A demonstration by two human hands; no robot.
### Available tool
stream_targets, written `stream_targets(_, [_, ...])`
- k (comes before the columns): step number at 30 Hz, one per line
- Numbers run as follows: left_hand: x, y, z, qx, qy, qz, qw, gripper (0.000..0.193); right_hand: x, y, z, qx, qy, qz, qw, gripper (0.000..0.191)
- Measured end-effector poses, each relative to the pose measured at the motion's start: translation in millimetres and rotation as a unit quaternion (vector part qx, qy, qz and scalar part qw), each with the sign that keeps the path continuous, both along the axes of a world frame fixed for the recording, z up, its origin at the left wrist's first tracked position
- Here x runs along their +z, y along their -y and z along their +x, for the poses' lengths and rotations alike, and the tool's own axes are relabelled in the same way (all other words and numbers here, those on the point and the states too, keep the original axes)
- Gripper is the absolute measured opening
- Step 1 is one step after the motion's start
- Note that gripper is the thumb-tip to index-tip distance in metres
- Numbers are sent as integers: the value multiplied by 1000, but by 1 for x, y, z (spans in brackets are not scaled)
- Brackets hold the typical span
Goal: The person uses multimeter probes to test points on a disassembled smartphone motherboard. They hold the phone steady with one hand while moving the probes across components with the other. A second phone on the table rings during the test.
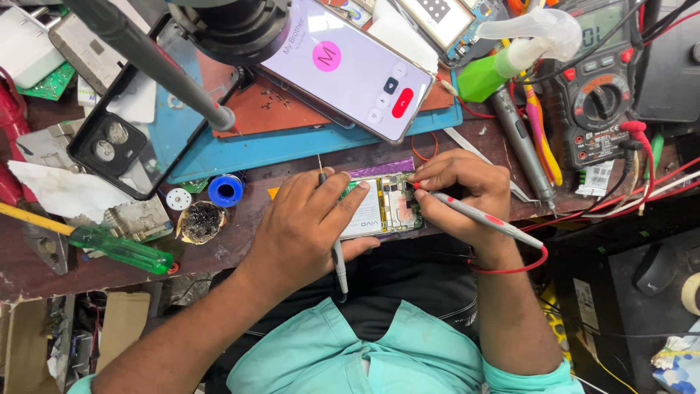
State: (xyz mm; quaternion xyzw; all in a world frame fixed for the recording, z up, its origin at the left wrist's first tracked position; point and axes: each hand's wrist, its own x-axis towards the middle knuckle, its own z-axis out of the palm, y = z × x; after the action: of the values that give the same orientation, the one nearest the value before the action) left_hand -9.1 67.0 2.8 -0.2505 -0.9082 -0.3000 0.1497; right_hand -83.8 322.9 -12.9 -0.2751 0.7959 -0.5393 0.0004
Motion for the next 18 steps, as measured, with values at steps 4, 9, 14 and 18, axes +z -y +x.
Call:
stream_targets(4, [-1, -1, 0, 3, 1, 2, 1000, 70, 1, 0, 0, 2, -4, -2, 1000, 10])
stream_targets(9, [-1, -2, 1, 6, 0, -3, 1000, 70, 4, 1, 0, -2, -7, 2, 1000, 11])
stream_targets(14, [1, -3, 1, 10, 1, -6, 1000, 69, 4, 0, 1, -6, -5, 10, 1000, 11])
stream_targets(18, [3, -3, 1, 12, -3, -2, 1000, 69, 2, -3, 1, -9, 27, -14, 1000, 10])
